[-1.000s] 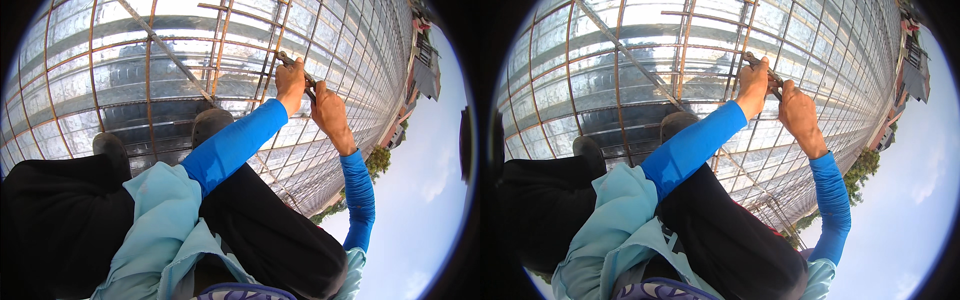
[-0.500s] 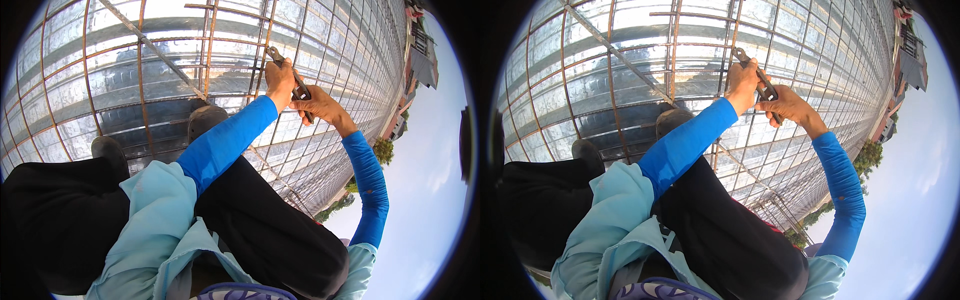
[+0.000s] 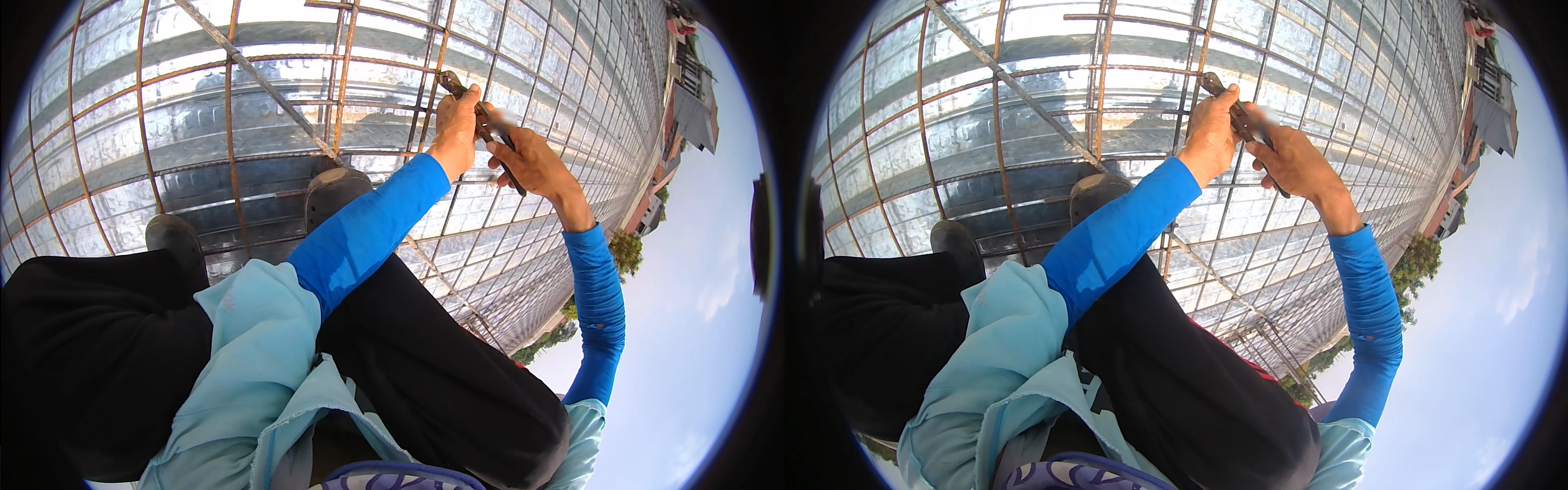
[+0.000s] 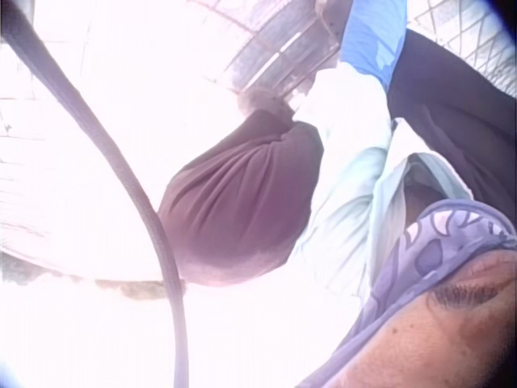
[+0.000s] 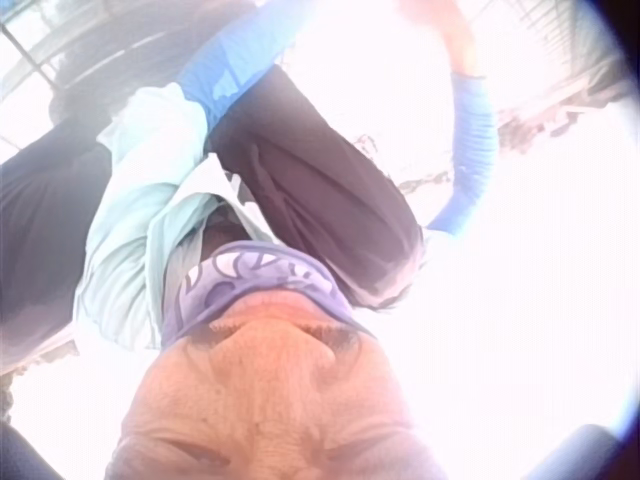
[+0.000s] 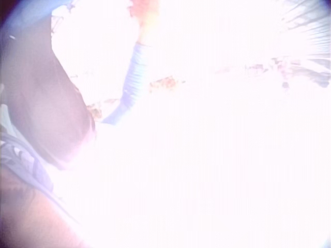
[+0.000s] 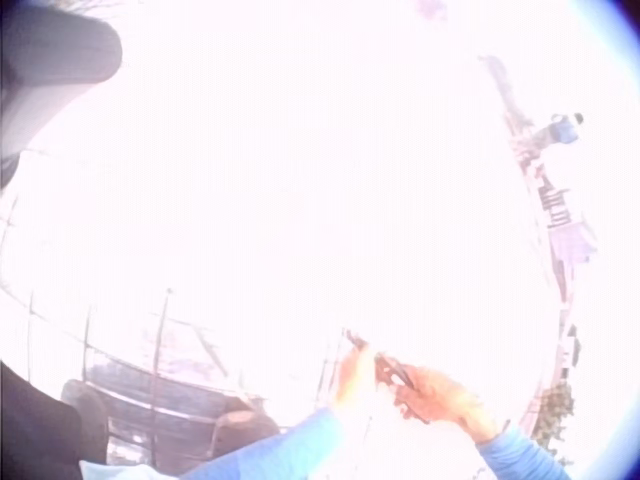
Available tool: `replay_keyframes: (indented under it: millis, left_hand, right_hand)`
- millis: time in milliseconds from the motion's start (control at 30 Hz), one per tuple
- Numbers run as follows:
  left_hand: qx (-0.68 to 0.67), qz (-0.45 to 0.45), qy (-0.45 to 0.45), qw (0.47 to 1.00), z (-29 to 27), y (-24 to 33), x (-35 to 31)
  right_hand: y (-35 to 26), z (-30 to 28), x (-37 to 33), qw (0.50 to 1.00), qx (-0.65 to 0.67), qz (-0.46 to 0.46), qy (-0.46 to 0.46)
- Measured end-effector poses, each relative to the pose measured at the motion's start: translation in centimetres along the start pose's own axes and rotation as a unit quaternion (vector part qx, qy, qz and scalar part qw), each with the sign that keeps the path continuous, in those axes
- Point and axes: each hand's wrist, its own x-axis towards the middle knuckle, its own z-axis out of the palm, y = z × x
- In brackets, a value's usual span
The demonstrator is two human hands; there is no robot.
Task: The person uses pliers to twist and secure metal ties at intersections of a metal scaffolding grid. They repeatedly position the ties, wrap them around the bars, and tighten them to fasten the structure.
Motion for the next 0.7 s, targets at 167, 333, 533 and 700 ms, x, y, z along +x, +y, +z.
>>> replay_keyframes:
  millis: [167, 333, 533, 700]
  left_hand:
    - [0.029, 0.004, 0.009, 1.0, -0.1, 0.1, -0.5]
    - [0.06, 0.001, -0.008, 0.998, -0.5, 0.5, 0.2]
    - [0.05, 0.016, 0.042, 0.998, 1.2, 0.2, -0.2]
    - [-0.004, 0.022, 0.064, 0.998, 1.9, -0.5, 0.7]
  right_hand:
    - [-1.0, 1.5, -0.5, 0.997, -0.058, -0.036, 0.043]
    - [1.9, -0.6, 1.3, 0.982, 0.169, 0.036, -0.075]
    - [2.4, -1.7, 1.3, 0.997, -0.071, -0.01, 0.022]
    - [1.8, 1.8, 0.3, 0.845, -0.444, -0.14, 0.263]
